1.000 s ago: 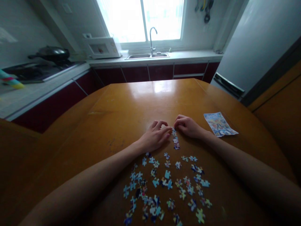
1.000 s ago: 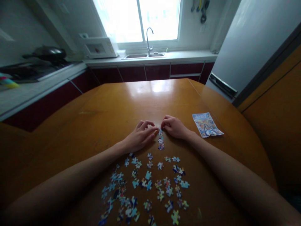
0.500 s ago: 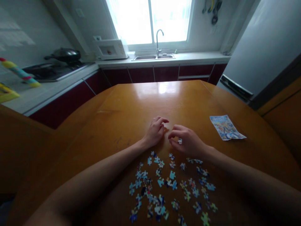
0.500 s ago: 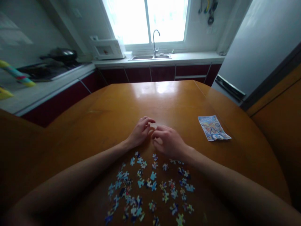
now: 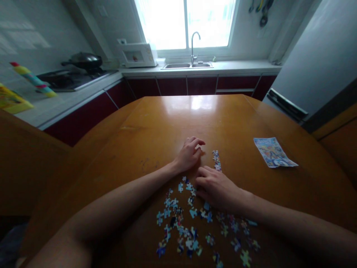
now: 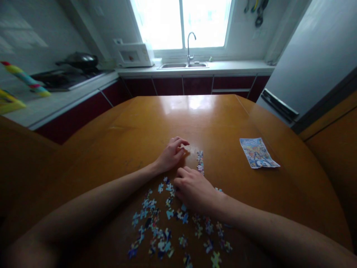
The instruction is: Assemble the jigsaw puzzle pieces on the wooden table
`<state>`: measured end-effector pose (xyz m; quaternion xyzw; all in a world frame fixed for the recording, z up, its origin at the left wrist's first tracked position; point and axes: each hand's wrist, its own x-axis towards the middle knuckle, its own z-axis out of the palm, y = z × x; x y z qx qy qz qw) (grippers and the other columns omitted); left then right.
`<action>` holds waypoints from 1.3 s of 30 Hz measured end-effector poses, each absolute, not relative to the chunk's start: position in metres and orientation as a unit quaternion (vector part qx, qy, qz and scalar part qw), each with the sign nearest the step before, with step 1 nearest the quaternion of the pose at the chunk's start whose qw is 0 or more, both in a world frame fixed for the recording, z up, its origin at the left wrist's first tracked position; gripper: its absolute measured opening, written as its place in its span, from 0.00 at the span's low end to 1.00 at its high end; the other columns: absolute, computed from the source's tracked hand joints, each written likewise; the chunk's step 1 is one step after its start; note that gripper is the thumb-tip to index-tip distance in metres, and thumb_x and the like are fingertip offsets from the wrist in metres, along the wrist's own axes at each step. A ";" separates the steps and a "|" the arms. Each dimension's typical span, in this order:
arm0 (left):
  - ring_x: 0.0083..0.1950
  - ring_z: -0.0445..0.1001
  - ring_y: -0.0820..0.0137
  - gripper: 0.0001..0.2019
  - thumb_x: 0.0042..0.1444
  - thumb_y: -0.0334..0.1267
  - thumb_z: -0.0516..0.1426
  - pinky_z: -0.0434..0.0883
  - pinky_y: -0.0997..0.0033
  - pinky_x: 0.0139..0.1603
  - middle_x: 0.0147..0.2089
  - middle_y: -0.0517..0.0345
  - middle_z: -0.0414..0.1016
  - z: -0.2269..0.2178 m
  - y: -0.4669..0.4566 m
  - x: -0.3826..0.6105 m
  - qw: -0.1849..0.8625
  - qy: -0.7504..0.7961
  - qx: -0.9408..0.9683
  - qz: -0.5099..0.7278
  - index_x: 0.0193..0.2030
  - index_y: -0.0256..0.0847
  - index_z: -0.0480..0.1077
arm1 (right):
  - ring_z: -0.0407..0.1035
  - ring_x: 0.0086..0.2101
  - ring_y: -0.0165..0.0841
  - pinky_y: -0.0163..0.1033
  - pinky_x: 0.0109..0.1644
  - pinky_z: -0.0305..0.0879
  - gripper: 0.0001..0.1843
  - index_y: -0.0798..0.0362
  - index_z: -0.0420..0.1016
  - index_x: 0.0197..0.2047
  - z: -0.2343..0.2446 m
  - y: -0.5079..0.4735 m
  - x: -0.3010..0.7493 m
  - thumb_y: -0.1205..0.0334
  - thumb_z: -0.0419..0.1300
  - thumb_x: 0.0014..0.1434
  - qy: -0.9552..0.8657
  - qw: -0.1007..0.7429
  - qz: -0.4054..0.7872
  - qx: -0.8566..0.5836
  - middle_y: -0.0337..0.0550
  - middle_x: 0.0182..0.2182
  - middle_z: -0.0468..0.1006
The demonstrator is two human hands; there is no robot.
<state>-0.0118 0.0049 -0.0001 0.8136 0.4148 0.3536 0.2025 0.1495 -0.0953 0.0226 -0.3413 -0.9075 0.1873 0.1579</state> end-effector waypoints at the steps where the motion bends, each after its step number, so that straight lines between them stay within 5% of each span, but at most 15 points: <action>1: 0.51 0.69 0.62 0.11 0.61 0.26 0.52 0.70 0.52 0.57 0.47 0.52 0.73 0.000 0.005 -0.012 0.203 0.415 0.814 0.351 0.46 0.40 0.72 | 0.66 0.41 0.37 0.43 0.44 0.64 0.02 0.53 0.75 0.33 0.024 -0.096 0.149 0.68 0.63 0.58 -0.901 0.163 0.204 -0.345 0.46 0.38 0.75; 8: 0.50 0.70 0.63 0.09 0.60 0.27 0.53 0.71 0.55 0.54 0.45 0.53 0.74 0.001 0.005 -0.012 0.196 0.402 0.825 0.347 0.44 0.41 0.72 | 0.67 0.28 0.28 0.35 0.33 0.66 0.05 0.52 0.72 0.28 0.044 -0.080 0.158 0.71 0.62 0.52 -0.773 0.247 0.476 -0.339 0.39 0.29 0.76; 12: 0.48 0.70 0.64 0.09 0.61 0.28 0.52 0.71 0.57 0.51 0.43 0.54 0.75 0.002 0.006 -0.013 0.194 0.380 0.835 0.347 0.41 0.41 0.72 | 0.73 0.33 0.32 0.39 0.37 0.71 0.07 0.53 0.72 0.26 0.055 -0.053 0.175 0.63 0.67 0.51 -0.664 0.357 0.557 -0.347 0.45 0.33 0.81; 22: 0.47 0.70 0.63 0.09 0.65 0.32 0.52 0.70 0.59 0.51 0.42 0.52 0.76 0.006 0.002 -0.016 0.145 0.318 0.872 0.344 0.45 0.41 0.74 | 0.71 0.29 0.31 0.39 0.34 0.68 0.06 0.53 0.76 0.34 0.021 0.008 0.221 0.62 0.67 0.51 -0.635 0.472 0.423 -0.442 0.41 0.28 0.78; 28: 0.49 0.68 0.63 0.10 0.67 0.35 0.53 0.69 0.59 0.54 0.50 0.55 0.78 0.009 -0.002 -0.013 0.121 0.275 0.916 0.265 0.49 0.45 0.75 | 0.74 0.32 0.34 0.41 0.37 0.69 0.07 0.54 0.80 0.35 0.005 0.018 0.230 0.60 0.65 0.55 -0.706 0.425 0.306 -0.476 0.46 0.31 0.82; 39: 0.52 0.66 0.62 0.16 0.70 0.41 0.51 0.65 0.57 0.60 0.64 0.61 0.72 0.011 -0.006 -0.012 0.098 0.235 0.950 0.179 0.60 0.47 0.70 | 0.70 0.29 0.32 0.37 0.34 0.65 0.07 0.56 0.83 0.34 -0.003 0.016 0.223 0.62 0.65 0.55 -0.738 0.388 0.289 -0.470 0.43 0.28 0.82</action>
